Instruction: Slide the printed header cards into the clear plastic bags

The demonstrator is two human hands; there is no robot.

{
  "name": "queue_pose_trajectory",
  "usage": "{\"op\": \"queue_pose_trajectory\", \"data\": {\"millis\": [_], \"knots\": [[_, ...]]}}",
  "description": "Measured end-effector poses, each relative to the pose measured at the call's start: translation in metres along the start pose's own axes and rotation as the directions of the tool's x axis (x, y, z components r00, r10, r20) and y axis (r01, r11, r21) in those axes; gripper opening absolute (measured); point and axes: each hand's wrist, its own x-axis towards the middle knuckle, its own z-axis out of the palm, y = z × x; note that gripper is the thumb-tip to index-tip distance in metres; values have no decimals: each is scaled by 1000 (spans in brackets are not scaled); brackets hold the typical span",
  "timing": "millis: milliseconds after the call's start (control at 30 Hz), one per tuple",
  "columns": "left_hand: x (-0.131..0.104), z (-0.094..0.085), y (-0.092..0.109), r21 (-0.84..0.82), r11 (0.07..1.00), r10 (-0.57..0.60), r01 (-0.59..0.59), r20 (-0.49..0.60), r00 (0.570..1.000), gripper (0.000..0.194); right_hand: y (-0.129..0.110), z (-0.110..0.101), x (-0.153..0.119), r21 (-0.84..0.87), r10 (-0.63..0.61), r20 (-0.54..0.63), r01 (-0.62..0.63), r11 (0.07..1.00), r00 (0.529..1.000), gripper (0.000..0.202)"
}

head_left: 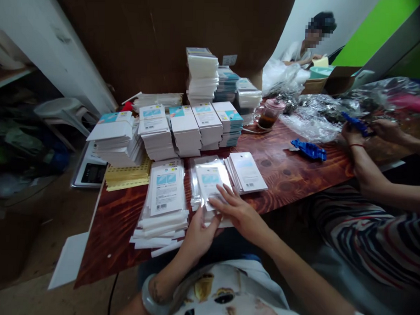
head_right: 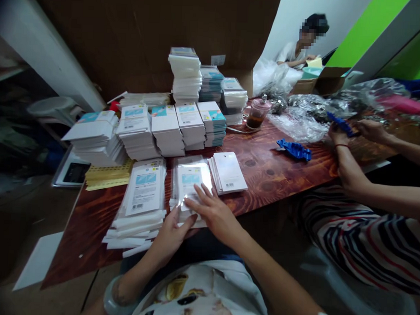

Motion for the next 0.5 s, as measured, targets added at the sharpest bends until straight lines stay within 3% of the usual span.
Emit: {"op": "queue_pose_trajectory", "data": {"millis": [100,167,233,300,367,433,500], "knots": [[-2,-1,4,-52,996,-81,78,-50,995,56,11,-5,15,32,48,-12,-48,998,999,47],[-5,-4,7,-82,990,-117,114,-34,993,63,8,-14,20,-34,34,-58,-36,999,998,41],[-8,-4,8,-87,989,-117,120,32,993,71,-3,-23,25,-133,41,-199,-68,989,979,36],[-6,0,9,-47,995,-80,83,51,995,73,-17,-26,36,-174,51,-382,-126,977,923,34],[3,11,10,135,991,2,6,-63,998,68,-34,-18,53,-177,8,-438,-95,980,899,36],[17,22,13,463,886,152,-34,-219,964,64,-50,-1,73,-178,-58,-281,8,984,958,37],[29,28,16,595,802,242,-61,-230,943,63,-58,13,89,-153,-74,-9,72,986,997,31]]}}
